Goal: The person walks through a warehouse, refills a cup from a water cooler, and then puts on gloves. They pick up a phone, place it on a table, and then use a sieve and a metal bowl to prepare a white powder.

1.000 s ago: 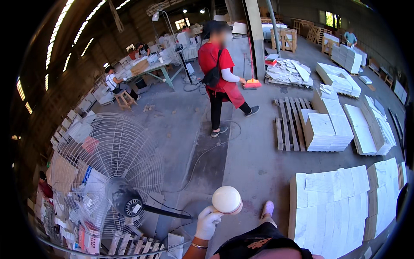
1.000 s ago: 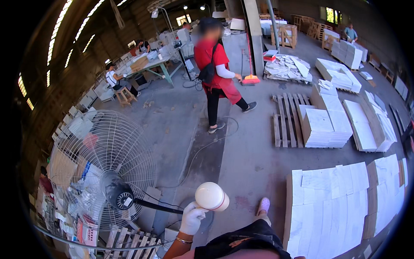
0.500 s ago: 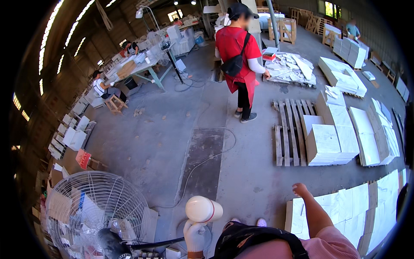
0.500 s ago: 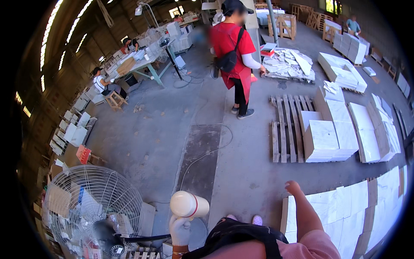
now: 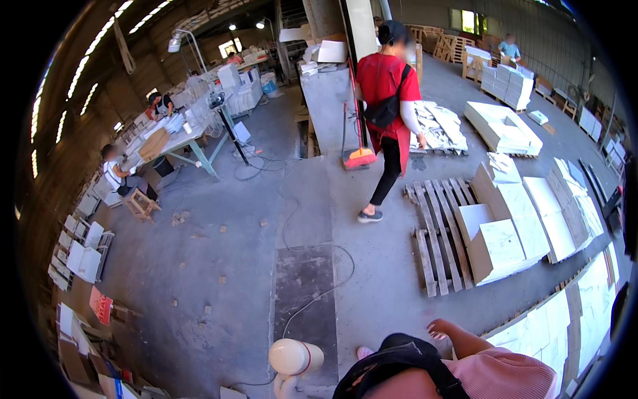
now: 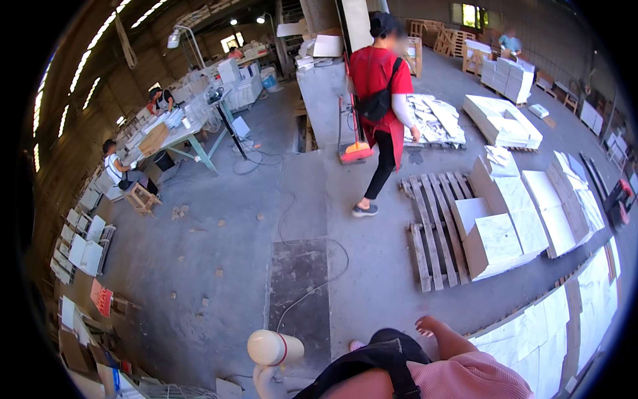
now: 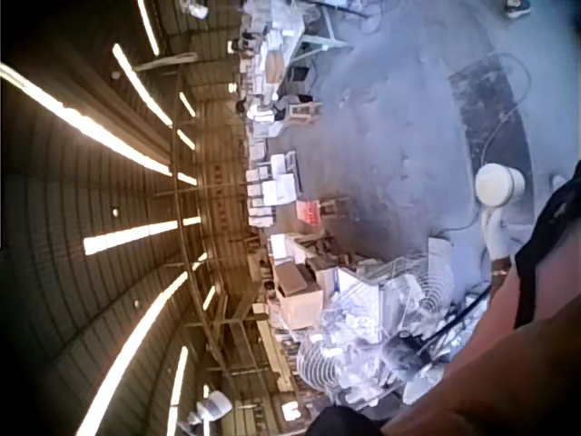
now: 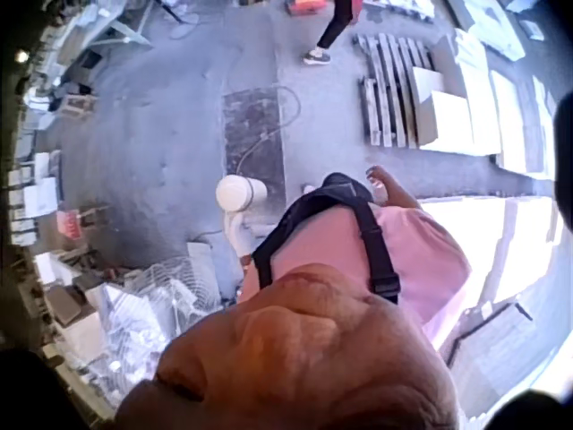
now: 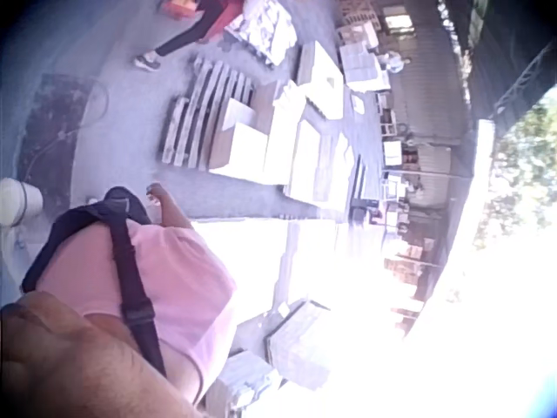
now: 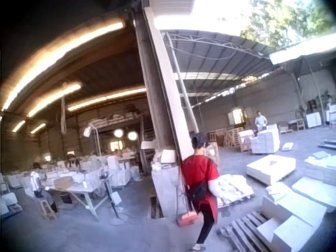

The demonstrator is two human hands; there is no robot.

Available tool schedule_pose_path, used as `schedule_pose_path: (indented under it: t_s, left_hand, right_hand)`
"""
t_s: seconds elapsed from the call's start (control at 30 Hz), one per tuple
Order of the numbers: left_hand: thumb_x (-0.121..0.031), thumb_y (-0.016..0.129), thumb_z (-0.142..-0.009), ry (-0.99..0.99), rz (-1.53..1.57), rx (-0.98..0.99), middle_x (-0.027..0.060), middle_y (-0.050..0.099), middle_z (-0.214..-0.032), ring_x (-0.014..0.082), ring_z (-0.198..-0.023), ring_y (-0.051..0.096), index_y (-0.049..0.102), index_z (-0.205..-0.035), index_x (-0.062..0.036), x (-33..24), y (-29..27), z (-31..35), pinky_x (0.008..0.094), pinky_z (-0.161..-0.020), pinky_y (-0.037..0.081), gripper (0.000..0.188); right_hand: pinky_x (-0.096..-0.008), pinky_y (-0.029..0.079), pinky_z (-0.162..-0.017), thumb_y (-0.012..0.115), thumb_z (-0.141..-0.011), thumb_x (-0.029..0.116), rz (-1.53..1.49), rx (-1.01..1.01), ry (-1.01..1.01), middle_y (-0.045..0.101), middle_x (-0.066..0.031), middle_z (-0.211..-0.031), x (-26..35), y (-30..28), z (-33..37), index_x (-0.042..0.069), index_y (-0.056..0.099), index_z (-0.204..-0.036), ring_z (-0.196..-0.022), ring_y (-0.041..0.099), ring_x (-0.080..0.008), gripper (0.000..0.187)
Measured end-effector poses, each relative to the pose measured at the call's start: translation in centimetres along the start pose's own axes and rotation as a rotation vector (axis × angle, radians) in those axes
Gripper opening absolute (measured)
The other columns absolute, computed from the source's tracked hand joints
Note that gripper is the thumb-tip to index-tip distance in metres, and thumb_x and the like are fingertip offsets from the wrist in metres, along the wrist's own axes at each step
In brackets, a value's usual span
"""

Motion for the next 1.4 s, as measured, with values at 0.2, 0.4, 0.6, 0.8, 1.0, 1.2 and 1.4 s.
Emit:
schedule_pose_path:
  t_s: [0.2,0.4,0.6,0.8,1.0,1.2,1.4]
  left_hand:
    - [-0.004,0.060,-0.081,-0.003,0.220,-0.062,0.0051,0.056,-0.081,0.0129,-0.071,0.050,0.057,-0.092,-0.0036,-6.6,3.9,-10.8,0.0241,-0.064,0.039,0.011]
    - [-0.008,0.065,-0.081,0.123,0.188,-0.170,0.0020,0.055,-0.081,0.0127,-0.073,0.050,0.056,-0.093,-0.0051,-6.1,5.5,-23.1,0.0236,-0.064,0.039,0.015]
    - [-0.011,0.067,-0.081,0.068,0.369,-0.143,0.0018,0.056,-0.081,0.0123,-0.074,0.051,0.057,-0.094,-0.0049,-9.9,6.9,-33.0,0.0231,-0.064,0.040,0.018]
    - [-0.027,0.070,-0.080,0.114,0.418,-0.436,0.0082,0.066,-0.087,0.0174,-0.071,0.059,0.064,-0.095,-0.0070,-12.7,4.8,-37.4,0.0300,-0.062,0.046,0.026]
    - [-0.010,0.066,-0.076,0.076,0.614,-0.710,0.0063,0.065,-0.082,0.0128,-0.064,0.053,0.064,-0.091,-0.0023,-12.0,0.3,-44.3,0.0250,-0.059,0.040,0.017]
    - [-0.012,0.069,-0.076,0.114,0.603,-0.665,0.0054,0.065,-0.076,0.0107,-0.063,0.052,0.065,-0.083,-0.0045,-12.2,-7.9,-52.7,0.0239,-0.060,0.039,0.011]
    - [-0.015,0.072,-0.079,0.033,0.602,-0.633,-0.0030,0.058,-0.073,0.0068,-0.065,0.048,0.067,-0.085,-0.0079,-15.5,-16.2,-60.7,0.0219,-0.061,0.036,0.011]
  right_hand:
    - [-0.0293,0.029,-0.042,0.048,-0.091,0.011,-0.248,0.080,0.140,0.031,0.0017,-0.061,1.3,-3.7,-7.3,0.016,0.045,-0.074,-0.049,0.035,-0.0111,0.018]
    - [-0.0324,0.034,-0.042,0.054,-0.084,0.009,-0.018,0.203,0.172,0.033,0.0014,-0.056,14.6,-4.2,-17.8,0.013,0.042,-0.064,-0.045,0.036,-0.0118,0.024]
    - [-0.0383,0.046,-0.045,0.064,-0.081,0.012,0.561,0.047,-0.117,0.059,-0.0034,-0.065,48.8,-3.3,-24.9,0.018,0.064,-0.090,-0.050,0.056,-0.0170,0.011]
    - [-0.0345,0.051,-0.048,0.065,-0.076,0.013,0.608,-0.101,-0.650,0.067,-0.0064,-0.073,79.7,4.4,-23.6,0.014,0.069,-0.108,-0.059,0.063,-0.0163,0.032]
    - [-0.0341,0.050,-0.060,0.065,-0.083,0.021,0.423,0.202,-0.568,0.069,-0.0068,-0.096,91.2,17.7,-22.8,0.014,0.062,-0.122,-0.079,0.066,-0.0172,0.039]
    - [-0.0356,0.052,-0.050,0.064,-0.084,0.011,0.553,0.366,-0.358,0.069,-0.0125,-0.088,89.2,24.4,-30.9,0.001,0.060,-0.121,-0.066,0.066,-0.0219,0.038]
    - [-0.0430,0.053,-0.057,0.057,-0.088,0.016,0.666,0.111,-0.175,0.067,-0.0181,-0.084,89.3,20.9,-37.6,0.006,0.066,-0.102,-0.067,0.066,-0.0302,0.020]
Point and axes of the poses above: each hand's wrist, its own z-axis away from the middle knuckle, its own y-axis out of the palm, x = y × z, the point moved 4 cm from there along -z, towards the middle knuckle
